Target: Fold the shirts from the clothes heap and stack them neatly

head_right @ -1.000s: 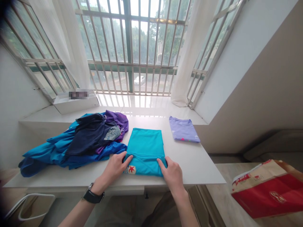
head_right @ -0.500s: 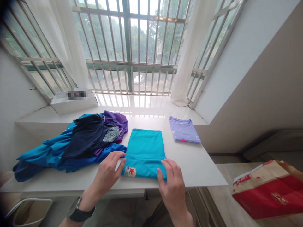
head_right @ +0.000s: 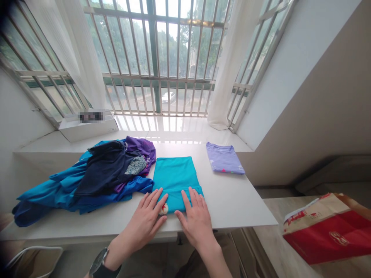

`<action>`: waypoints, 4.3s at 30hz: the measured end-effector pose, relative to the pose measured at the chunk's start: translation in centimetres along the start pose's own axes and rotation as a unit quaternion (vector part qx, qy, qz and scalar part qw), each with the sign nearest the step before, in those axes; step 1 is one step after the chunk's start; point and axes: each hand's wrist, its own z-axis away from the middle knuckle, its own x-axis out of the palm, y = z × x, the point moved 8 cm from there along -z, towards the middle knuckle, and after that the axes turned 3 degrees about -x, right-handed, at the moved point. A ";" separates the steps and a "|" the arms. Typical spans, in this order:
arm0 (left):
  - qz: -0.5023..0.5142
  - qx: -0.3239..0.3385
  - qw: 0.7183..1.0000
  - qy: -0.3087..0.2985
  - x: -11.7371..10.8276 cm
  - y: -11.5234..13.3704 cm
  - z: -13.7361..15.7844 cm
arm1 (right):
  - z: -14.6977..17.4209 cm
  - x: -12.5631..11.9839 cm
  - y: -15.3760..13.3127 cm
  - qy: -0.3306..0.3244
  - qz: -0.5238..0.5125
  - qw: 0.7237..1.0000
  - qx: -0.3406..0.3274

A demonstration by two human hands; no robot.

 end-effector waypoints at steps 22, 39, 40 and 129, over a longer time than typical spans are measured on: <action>0.012 -0.001 0.999 -0.033 0.4 1.9 -4.2 | 4.4 -3.4 3.8 0.037 -0.037 0.991 0.120; 0.106 0.079 0.991 -0.035 -3.6 6.0 -2.7 | -12.2 0.7 5.9 -0.061 0.011 0.998 0.012; 0.092 0.080 0.992 -0.024 -3.9 5.3 -3.5 | -12.4 0.8 5.8 -0.049 0.003 0.999 0.012; 0.075 0.043 0.991 -0.100 -2.1 -0.5 -9.9 | -6.2 -1.9 8.5 0.064 -0.143 0.988 -0.009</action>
